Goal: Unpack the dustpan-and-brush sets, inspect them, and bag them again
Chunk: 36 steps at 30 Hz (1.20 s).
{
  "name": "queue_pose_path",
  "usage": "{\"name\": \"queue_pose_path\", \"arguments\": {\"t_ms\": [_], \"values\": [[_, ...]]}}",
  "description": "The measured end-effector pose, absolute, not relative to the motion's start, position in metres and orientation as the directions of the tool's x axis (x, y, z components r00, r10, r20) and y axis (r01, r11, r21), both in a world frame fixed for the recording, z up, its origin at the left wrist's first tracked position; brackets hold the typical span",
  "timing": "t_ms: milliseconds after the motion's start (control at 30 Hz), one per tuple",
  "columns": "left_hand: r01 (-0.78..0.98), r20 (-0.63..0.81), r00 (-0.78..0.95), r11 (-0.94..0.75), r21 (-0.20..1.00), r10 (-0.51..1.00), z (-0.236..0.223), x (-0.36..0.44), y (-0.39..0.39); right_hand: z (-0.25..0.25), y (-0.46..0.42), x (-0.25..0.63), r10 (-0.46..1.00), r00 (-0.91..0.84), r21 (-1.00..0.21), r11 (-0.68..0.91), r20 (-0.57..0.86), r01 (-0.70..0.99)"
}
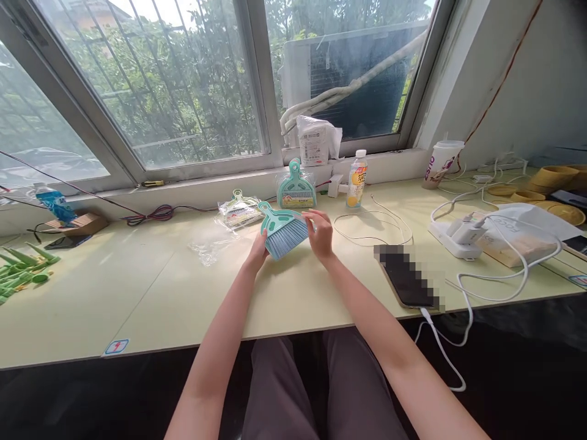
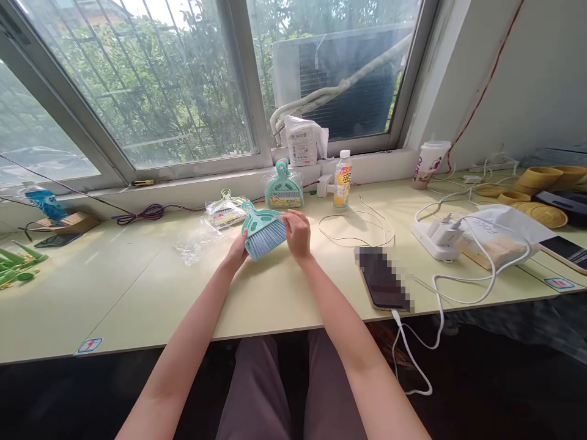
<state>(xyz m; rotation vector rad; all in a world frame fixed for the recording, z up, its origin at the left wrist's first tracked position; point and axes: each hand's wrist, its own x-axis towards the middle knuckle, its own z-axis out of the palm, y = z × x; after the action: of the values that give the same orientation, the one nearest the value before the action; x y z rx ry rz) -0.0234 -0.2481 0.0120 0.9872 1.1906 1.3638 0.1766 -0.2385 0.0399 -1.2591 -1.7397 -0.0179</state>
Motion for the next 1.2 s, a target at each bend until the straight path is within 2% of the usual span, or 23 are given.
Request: {"name": "queue_pose_path", "arguments": {"t_ms": [67, 133, 233, 300, 533, 633, 667, 733, 767, 833, 867, 933, 1000, 1067, 1133, 1200], "values": [[-0.245, 0.013, -0.074, -0.031, 0.969, 0.997, 0.012, -0.021, -0.249, 0.035, -0.252, 0.153, 0.628, -0.260, -0.357, 0.681, 0.733, 0.640], [-0.284, 0.058, -0.036, -0.066, 0.956, 0.998, 0.013, -0.021, -0.250, 0.028, -0.261, 0.138, 0.558, -0.416, -0.283, 0.781, 0.718, 0.557], [-0.274, 0.090, -0.063, -0.103, 0.956, 0.994, 0.015, -0.026, -0.252, 0.022, -0.265, 0.132, 0.533, -0.520, -0.249, 0.818, 0.667, 0.519], [-0.248, 0.108, -0.079, -0.124, 0.961, 0.991, 0.015, -0.029, -0.252, 0.021, -0.264, 0.134, 0.548, -0.510, -0.271, 0.811, 0.663, 0.519], [-0.290, 0.131, -0.082, -0.150, 0.945, 0.988, 0.017, -0.031, -0.254, 0.020, -0.254, 0.140, 0.683, -0.259, -0.474, 0.685, 0.683, 0.553], [-0.301, 0.118, -0.109, -0.146, 0.942, 0.987, 0.020, -0.030, -0.255, 0.017, -0.251, 0.136, 0.765, -0.021, -0.660, 0.568, 0.643, 0.492], [-0.300, 0.117, -0.119, -0.148, 0.942, 0.986, 0.020, -0.029, -0.255, 0.015, -0.249, 0.135, 0.796, 0.100, -0.748, 0.506, 0.596, 0.430], [-0.292, 0.121, -0.130, -0.155, 0.944, 0.984, 0.020, -0.028, -0.255, 0.011, -0.245, 0.133, 0.876, 0.270, -0.913, 0.352, 0.399, 0.208], [-0.284, 0.123, -0.133, -0.156, 0.946, 0.984, 0.020, -0.028, -0.256, 0.009, -0.242, 0.132, 0.927, 0.263, -0.964, 0.260, 0.267, 0.061], [-0.248, 0.125, -0.128, -0.154, 0.956, 0.984, 0.020, -0.026, -0.257, 0.006, -0.237, 0.132, 0.996, 0.082, -0.976, 0.051, 0.034, -0.210], [-0.216, 0.129, -0.120, -0.153, 0.964, 0.984, 0.020, -0.026, -0.258, 0.005, -0.234, 0.132, 0.999, -0.026, -0.951, -0.042, -0.036, -0.307], [-0.129, 0.137, -0.100, -0.150, 0.980, 0.985, 0.023, -0.026, -0.259, 0.005, -0.231, 0.132, 0.984, -0.156, -0.889, -0.149, -0.089, -0.433], [-0.006, 0.143, -0.097, -0.144, 0.990, 0.985, 0.027, -0.030, -0.259, 0.007, -0.229, 0.134, 0.982, -0.171, -0.848, -0.154, -0.076, -0.508], [0.184, 0.170, -0.178, -0.137, 0.973, 0.969, 0.032, -0.039, -0.259, 0.009, -0.229, 0.137, 0.988, -0.151, -0.828, -0.111, -0.032, -0.550], [0.460, 0.268, -0.340, -0.089, 0.884, 0.901, 0.035, -0.051, -0.260, 0.011, -0.228, 0.140, 0.992, -0.123, -0.824, -0.066, 0.004, -0.563], [0.707, 0.399, -0.463, 0.058, 0.705, 0.791, 0.033, -0.065, -0.261, 0.011, -0.227, 0.143, 0.994, -0.110, -0.831, -0.049, 0.015, -0.554]]}}
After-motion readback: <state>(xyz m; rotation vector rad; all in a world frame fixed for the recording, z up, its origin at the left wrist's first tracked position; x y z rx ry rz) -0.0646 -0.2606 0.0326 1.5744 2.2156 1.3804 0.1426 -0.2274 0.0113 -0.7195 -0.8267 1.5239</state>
